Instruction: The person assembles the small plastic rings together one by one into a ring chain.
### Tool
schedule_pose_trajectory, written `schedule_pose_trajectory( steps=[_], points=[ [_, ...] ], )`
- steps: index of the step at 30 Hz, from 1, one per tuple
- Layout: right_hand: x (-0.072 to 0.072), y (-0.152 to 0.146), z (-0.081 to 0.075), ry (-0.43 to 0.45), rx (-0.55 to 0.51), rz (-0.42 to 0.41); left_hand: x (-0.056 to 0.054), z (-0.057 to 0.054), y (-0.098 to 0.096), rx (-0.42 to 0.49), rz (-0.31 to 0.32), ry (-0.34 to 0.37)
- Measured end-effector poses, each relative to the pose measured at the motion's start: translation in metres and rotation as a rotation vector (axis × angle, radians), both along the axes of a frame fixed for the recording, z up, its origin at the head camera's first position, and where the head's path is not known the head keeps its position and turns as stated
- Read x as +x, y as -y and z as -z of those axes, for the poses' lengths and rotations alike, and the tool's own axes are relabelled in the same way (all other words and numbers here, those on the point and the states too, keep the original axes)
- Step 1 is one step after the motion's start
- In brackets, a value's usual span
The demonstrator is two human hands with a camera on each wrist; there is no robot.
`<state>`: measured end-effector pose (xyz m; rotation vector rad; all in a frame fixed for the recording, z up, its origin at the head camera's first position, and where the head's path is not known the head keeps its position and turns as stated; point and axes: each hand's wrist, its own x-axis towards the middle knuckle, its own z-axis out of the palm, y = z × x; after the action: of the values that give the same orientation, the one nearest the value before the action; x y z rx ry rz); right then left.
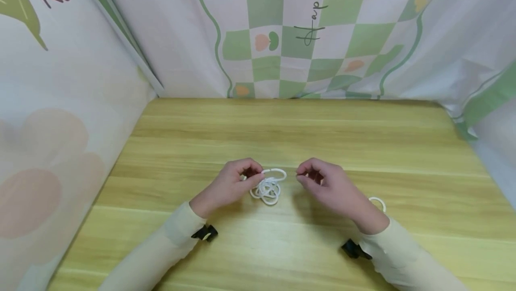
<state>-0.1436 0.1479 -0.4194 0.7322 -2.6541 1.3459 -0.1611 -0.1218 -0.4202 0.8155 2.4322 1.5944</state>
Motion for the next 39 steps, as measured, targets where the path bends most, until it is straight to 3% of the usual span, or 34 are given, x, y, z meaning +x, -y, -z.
schedule_pose_trajectory(
  steps=[5, 15, 22, 30, 39],
  points=[
    [0.002, -0.028, 0.006, 0.036, 0.061, 0.047, -0.011, 0.019, 0.006, 0.003, 0.018, -0.032],
    [0.007, -0.080, 0.017, 0.094, 0.232, 0.114, -0.010, 0.018, 0.013, -0.004, -0.018, -0.047],
    [0.010, -0.093, 0.018, 0.231, 0.360, 0.093, -0.010, 0.016, 0.012, -0.010, -0.016, -0.026],
    [0.007, -0.093, 0.021, 0.154, 0.479, 0.040, -0.010, 0.019, 0.007, -0.039, -0.022, 0.005],
    [0.006, -0.094, 0.024, 0.153, 0.565, 0.016, -0.013, 0.023, 0.005, -0.039, 0.000, -0.010]
  ],
)
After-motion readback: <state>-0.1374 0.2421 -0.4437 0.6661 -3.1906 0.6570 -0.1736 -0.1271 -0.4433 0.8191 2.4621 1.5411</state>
